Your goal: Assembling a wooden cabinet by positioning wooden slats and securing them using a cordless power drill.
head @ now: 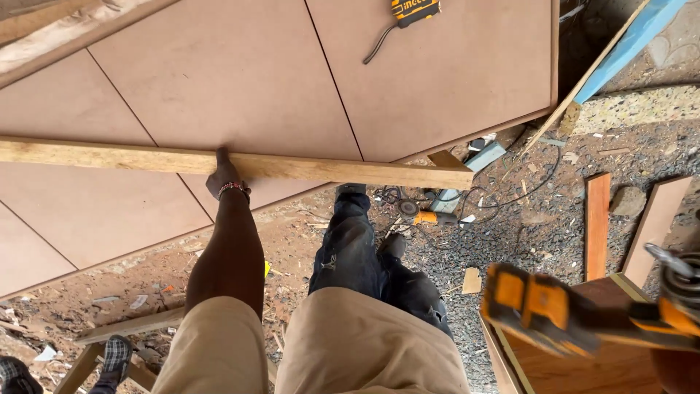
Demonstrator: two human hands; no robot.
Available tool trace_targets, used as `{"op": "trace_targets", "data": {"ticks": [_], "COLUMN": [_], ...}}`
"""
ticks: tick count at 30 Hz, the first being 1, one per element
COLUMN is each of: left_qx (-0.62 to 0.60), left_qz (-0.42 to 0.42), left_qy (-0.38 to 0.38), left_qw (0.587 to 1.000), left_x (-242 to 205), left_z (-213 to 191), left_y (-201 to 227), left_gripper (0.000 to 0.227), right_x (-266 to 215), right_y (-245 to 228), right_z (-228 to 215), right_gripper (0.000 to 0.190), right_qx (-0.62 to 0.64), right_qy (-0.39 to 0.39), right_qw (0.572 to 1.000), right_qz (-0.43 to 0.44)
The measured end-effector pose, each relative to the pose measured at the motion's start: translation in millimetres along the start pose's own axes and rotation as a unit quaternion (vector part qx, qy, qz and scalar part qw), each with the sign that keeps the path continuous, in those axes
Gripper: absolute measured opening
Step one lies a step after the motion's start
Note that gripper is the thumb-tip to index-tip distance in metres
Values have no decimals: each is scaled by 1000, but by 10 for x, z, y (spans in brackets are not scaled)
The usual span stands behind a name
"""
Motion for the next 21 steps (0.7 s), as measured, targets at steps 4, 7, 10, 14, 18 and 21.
{"op": "trace_targets", "data": {"ticks": [4,7,10,14,18,21], "left_qx": [-3,-40,-16,-99,-85,-136], "left_qz": [32,84,141,107,121,167], "left_qy": [35,78,83,76,72,33], "left_qw": [999,993,986,986,986,976], "left_x": [-32,-240,-585,-1118,-1594,-1884], "left_z": [-2,-324,-522,-1117,-1273,-1335], "left_y": [-162,-278,-266,-635,-768,-825], "left_gripper": [87,91,73,86,88,67], "right_x": [-121,-182,-264,-567,-779,-997], "right_y": [119,708,1340,2077,2337,3330], "right_z": [170,706,1039,1167,818,447], "right_gripper": [52,49,40,18,55,25], "right_qx": [111,378,437,331,102,-107], "right_qy": [-122,-39,-26,67,32,5], "right_qw": [986,924,895,928,983,992], "right_qz": [32,47,86,156,151,67]}}
Point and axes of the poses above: each hand's wrist, its own x-axis towards the middle knuckle, its own z-axis out of the palm, y = z × x, the point moved 9 cm from there along x, towards the middle knuckle, and after that the axes turned 14 degrees about -z, right-handed, at the moved point
